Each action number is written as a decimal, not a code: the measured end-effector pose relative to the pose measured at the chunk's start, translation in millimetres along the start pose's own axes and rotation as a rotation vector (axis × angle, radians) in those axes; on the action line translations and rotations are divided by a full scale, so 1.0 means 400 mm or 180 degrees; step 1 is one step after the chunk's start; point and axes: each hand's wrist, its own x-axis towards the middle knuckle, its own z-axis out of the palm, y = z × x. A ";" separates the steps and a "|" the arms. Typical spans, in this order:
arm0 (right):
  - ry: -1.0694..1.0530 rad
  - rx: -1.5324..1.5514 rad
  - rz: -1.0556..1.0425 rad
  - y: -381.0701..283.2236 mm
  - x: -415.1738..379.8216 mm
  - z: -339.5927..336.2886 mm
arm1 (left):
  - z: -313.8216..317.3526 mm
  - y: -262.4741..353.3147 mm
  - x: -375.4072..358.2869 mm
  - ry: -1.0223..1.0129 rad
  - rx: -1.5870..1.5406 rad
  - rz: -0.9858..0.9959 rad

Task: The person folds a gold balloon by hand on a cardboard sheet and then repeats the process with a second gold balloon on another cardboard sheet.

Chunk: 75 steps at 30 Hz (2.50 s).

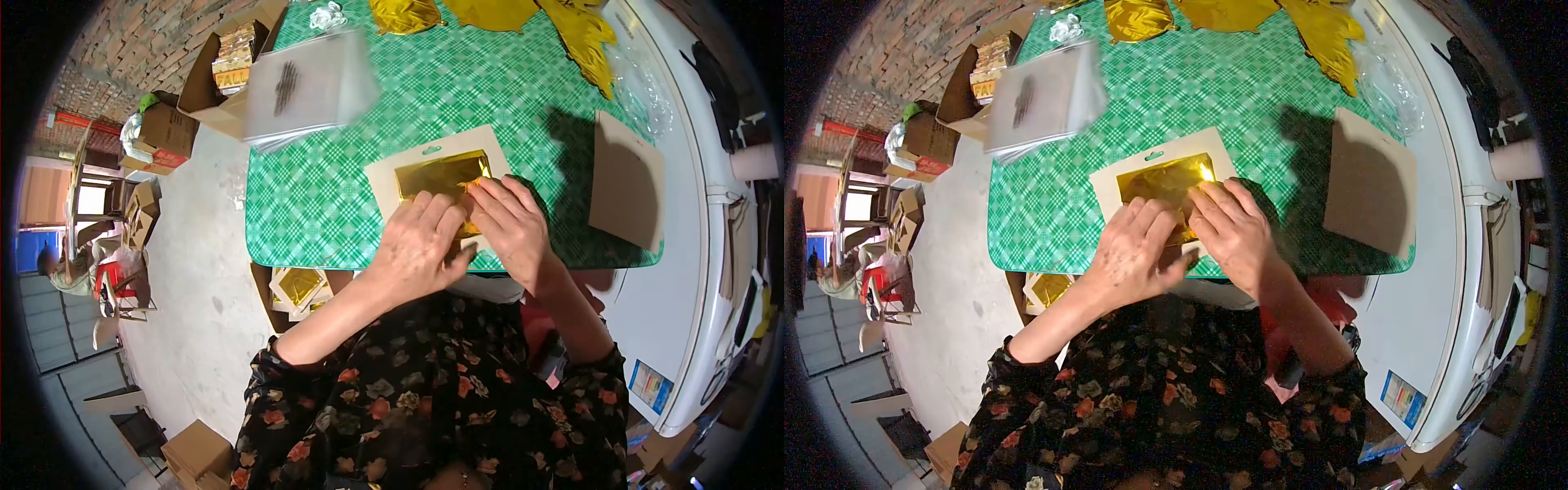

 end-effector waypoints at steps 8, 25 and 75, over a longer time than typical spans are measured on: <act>-0.0156 0.0095 0.0032 -0.005 0.008 -0.022 | -0.006 -0.078 0.037 -0.0281 0.0311 0.0079; -0.0566 0.0778 0.0705 0.020 -0.008 -0.116 | 0.058 -0.089 0.014 -0.0574 0.0664 -0.0176; -0.0767 0.0210 0.0598 -0.051 0.156 0.086 | -0.074 -0.149 -0.102 0.0249 -0.0132 -0.0424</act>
